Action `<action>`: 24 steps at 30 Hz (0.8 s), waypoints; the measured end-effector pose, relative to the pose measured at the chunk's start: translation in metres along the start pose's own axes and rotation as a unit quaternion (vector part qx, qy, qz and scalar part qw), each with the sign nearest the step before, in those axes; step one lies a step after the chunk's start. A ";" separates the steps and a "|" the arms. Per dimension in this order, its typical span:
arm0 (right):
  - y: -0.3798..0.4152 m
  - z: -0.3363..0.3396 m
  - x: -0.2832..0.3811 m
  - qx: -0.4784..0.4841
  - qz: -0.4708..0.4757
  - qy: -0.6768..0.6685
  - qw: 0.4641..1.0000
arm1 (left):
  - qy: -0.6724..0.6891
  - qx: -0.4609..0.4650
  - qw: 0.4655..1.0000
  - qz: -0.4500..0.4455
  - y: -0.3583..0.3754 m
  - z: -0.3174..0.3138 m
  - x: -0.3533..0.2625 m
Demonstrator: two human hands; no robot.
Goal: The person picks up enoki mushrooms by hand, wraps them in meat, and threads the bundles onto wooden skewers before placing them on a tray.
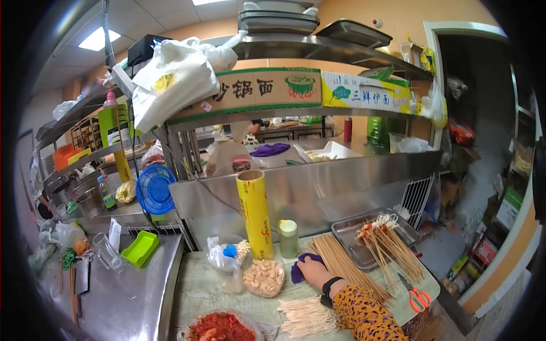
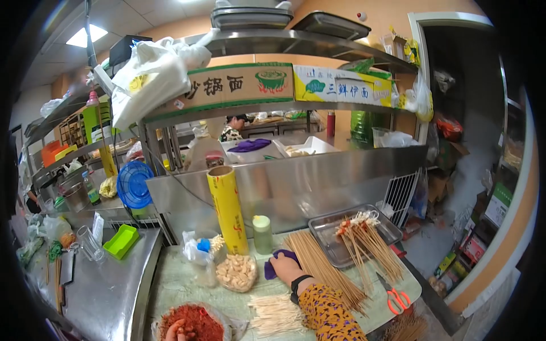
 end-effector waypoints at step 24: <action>-0.005 0.005 -0.007 -0.010 0.081 0.009 0.997 | 0.069 0.015 0.997 0.016 -0.004 0.003 0.044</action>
Point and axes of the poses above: each hand's wrist, its own y-axis away from the middle knuckle, its own z-axis out of the back of the hand, x = y × z, the point moved 5 cm from there along -y, towards the middle knuckle, and after that the axes turned 6 degrees about -z, right-handed, at the moved point
